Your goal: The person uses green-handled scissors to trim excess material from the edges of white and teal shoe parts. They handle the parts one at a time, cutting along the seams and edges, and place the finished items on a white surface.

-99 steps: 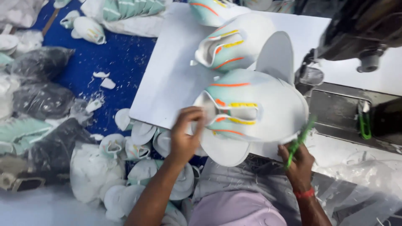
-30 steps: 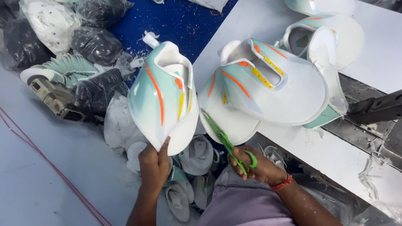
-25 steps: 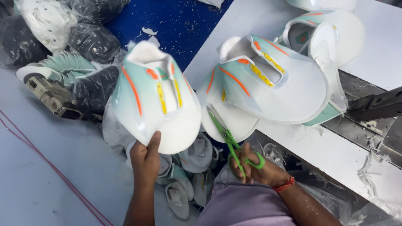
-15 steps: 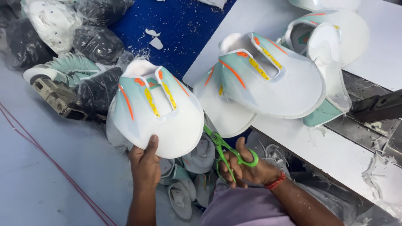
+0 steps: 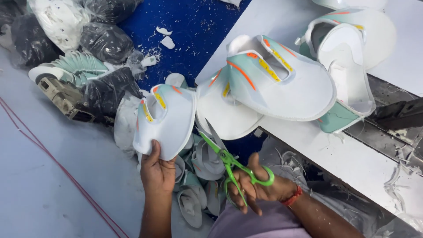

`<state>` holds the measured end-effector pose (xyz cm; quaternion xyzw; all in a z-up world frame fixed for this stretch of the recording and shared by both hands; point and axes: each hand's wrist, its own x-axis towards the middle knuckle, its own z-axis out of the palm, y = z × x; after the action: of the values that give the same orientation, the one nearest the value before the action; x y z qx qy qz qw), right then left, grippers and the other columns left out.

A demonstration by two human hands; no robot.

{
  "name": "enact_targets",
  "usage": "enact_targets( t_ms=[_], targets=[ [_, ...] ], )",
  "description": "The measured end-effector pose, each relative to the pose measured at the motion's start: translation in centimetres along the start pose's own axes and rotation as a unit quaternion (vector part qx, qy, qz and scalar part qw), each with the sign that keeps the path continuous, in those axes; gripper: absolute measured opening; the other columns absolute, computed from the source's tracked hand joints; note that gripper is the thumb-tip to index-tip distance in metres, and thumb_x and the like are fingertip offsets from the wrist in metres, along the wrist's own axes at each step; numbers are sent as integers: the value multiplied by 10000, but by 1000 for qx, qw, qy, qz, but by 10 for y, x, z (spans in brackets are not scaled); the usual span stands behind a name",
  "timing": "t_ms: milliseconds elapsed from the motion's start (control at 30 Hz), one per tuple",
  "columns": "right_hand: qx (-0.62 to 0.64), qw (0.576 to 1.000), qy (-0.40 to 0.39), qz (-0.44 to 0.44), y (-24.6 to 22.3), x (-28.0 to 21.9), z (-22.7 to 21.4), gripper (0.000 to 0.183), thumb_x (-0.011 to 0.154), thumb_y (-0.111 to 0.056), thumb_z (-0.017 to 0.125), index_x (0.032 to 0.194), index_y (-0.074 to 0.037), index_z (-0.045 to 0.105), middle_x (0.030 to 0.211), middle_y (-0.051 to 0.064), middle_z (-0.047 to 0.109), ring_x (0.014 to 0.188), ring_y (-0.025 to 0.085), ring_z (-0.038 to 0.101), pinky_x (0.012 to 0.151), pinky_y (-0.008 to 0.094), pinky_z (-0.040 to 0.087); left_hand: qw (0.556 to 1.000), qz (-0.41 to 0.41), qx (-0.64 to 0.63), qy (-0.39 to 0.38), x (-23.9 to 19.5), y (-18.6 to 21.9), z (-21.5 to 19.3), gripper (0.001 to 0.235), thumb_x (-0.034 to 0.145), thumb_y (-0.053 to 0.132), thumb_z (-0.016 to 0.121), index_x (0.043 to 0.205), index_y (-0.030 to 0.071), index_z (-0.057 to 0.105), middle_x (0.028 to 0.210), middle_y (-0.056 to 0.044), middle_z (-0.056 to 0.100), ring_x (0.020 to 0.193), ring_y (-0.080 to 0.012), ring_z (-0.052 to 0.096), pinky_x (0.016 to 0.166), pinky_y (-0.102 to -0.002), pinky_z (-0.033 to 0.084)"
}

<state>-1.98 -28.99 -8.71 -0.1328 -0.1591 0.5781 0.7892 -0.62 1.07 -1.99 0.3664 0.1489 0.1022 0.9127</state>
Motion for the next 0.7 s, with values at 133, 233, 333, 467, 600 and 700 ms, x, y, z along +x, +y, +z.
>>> enact_targets(
  t_ms=[133, 233, 333, 467, 600, 700],
  targets=[
    [-21, 1000, 13, -9, -22, 33, 12, 964, 821, -891, 253, 1086, -25, 583, 950, 126, 684, 869, 227, 742, 516, 296, 565, 1000, 9, 7, -10, -6, 6, 11, 538, 1028, 87, 580, 1527, -8, 403, 1408, -212, 600, 1193, -319, 664, 941, -459, 604],
    [-84, 991, 101, 11, -31, 56, 23, 911, 776, -891, 287, 1022, -69, 591, 875, 88, 689, 785, 190, 747, 478, 284, 554, 1000, 7, 11, -9, -13, 10, 18, 540, 1016, 78, 579, 1521, 3, 402, 1415, -189, 596, 1209, -310, 658, 953, -466, 600],
    [-137, 949, 285, 0, -21, 68, 23, 772, 893, -832, 453, 947, -74, 592, 729, 40, 615, 592, 148, 663, 418, 255, 488, 1000, 3, 26, 14, -17, 14, 24, 548, 991, 62, 587, 1511, 6, 420, 1417, -188, 598, 1232, -297, 648, 995, -480, 578],
    [-205, 925, 316, 38, -16, 53, 36, 636, 900, -709, 610, 849, -75, 602, 628, 11, 622, 497, 99, 611, 384, 219, 388, 995, 49, 79, 44, -22, 22, 25, 531, 976, 51, 590, 1483, -19, 446, 1406, -179, 600, 1219, -259, 671, 1038, -455, 560],
    [-373, 859, 337, 98, -10, 13, 52, 439, 850, -512, 762, 895, -76, 739, 599, 12, 655, 517, 94, 667, 472, 245, 531, 890, 270, 363, 59, -13, 17, -20, 317, 1126, 10, 605, 1362, -197, 563, 1311, -284, 641, 1117, -224, 637, 1057, -397, 507],
    [-480, 781, 398, 18, 0, -33, 63, 348, 804, -356, 841, 833, -29, 725, 596, 39, 671, 497, 129, 654, 464, 290, 501, 861, 347, 367, 68, -10, 33, 6, 322, 1127, 32, 604, 1360, -185, 553, 1277, -283, 662, 1178, -253, 669, 1073, -396, 533]
  ],
)
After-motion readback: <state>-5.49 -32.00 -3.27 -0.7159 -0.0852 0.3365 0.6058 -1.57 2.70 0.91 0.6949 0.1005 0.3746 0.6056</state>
